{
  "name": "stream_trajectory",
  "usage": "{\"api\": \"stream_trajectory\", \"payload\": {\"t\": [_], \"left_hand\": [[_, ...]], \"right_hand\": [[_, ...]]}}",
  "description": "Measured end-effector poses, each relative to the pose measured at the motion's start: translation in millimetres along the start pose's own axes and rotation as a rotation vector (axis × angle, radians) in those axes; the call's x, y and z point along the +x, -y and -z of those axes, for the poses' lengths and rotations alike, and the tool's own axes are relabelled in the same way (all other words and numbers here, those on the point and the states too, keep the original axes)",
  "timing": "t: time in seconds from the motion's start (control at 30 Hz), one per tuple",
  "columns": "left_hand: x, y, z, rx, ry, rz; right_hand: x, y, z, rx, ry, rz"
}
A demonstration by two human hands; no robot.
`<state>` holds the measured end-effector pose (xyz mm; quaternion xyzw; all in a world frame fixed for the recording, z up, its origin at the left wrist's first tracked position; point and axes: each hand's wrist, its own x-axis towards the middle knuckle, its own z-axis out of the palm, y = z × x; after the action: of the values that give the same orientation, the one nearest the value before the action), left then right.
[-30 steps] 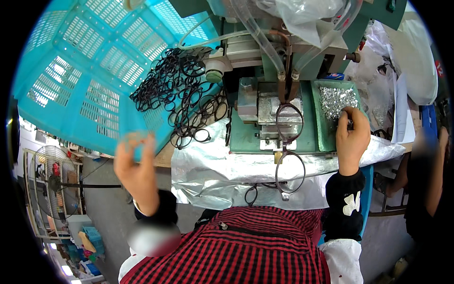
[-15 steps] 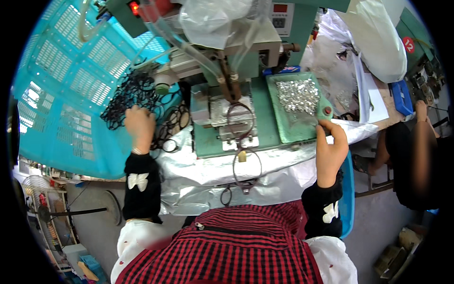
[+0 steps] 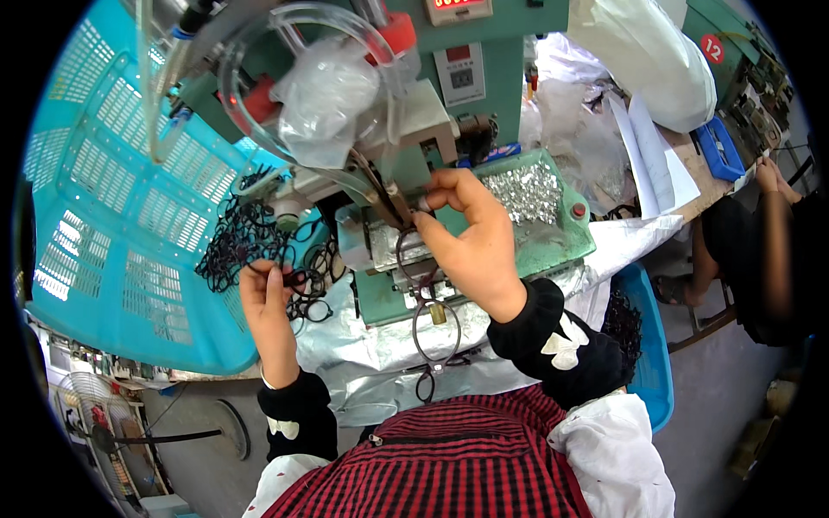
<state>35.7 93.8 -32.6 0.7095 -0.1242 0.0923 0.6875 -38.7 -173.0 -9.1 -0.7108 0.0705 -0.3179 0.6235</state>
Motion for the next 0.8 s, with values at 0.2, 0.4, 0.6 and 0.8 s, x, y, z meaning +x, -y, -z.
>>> {"api": "stream_trajectory", "payload": {"t": [0.2, 0.4, 0.6, 0.8], "left_hand": [[-20, -2, -19, -0.124, -0.104, 0.147], [13, -81, -51, -0.183, 0.103, -0.600], [11, -82, -70, -0.154, 0.264, -0.749], [-19, -52, -90, 0.350, 0.505, -1.191]], "right_hand": [[-9, -6, 1, 0.113, -0.045, -0.016], [-7, 21, -8, 0.318, 0.028, -0.163], [-24, 44, 0, 0.409, 0.161, -0.163], [-3, -7, 44, -0.079, 0.057, 0.104]]}}
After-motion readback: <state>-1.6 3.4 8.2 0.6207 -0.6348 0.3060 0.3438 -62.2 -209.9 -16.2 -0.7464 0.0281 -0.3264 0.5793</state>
